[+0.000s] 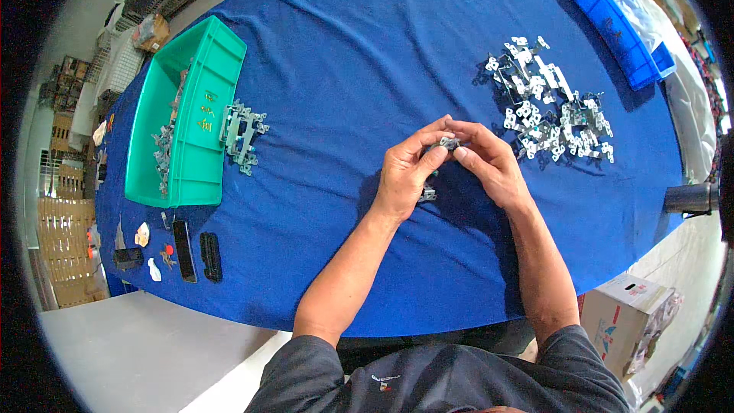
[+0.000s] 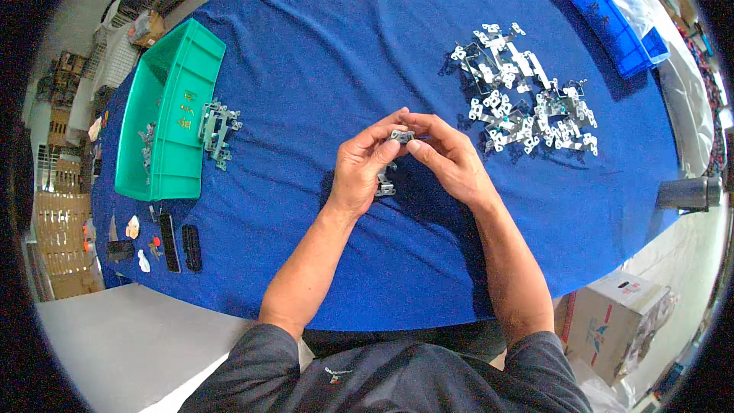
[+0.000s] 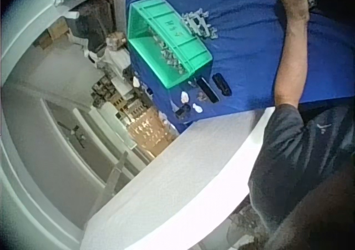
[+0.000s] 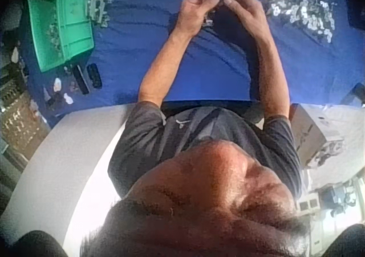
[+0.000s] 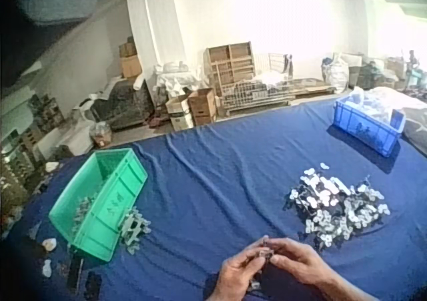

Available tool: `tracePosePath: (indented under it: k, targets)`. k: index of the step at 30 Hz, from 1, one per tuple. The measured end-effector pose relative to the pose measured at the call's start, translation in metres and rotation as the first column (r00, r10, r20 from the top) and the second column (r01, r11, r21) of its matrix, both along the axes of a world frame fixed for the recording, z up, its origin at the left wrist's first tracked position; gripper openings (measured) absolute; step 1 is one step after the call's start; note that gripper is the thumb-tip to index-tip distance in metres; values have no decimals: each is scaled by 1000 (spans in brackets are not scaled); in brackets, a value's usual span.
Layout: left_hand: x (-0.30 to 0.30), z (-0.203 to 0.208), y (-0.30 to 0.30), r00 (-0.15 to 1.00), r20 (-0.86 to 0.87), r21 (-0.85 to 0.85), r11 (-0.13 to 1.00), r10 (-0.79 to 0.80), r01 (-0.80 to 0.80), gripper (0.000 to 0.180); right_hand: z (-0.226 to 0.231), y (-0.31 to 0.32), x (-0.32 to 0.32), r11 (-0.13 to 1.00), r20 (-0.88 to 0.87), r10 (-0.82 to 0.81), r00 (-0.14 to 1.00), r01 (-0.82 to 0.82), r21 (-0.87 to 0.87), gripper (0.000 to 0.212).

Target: The person assembles small metal components by inserting metal pins into metal brackets by hand.

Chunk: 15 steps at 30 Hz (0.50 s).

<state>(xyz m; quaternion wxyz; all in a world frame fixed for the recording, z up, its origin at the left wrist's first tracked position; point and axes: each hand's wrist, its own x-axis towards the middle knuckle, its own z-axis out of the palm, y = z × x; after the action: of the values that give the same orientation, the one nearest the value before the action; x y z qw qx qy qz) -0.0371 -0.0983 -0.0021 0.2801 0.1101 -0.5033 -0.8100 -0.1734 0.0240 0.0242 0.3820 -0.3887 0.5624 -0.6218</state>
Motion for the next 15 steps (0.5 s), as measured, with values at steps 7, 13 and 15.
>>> tracePosePath:
  k: [7,13,15]
  targets:
    - [0,1,2,1000,18,-78,997,26,-24,23,0,1,2,995,60,-95,994,94,16,40]
    - [1,7,5,981,170,85,991,91,-106,25,-3,2,-4,948,-15,-318,948,318,-1,28]
    - [0,6,5,978,172,58,990,117,-129,24,-2,4,-7,960,-90,-280,956,277,-41,26]
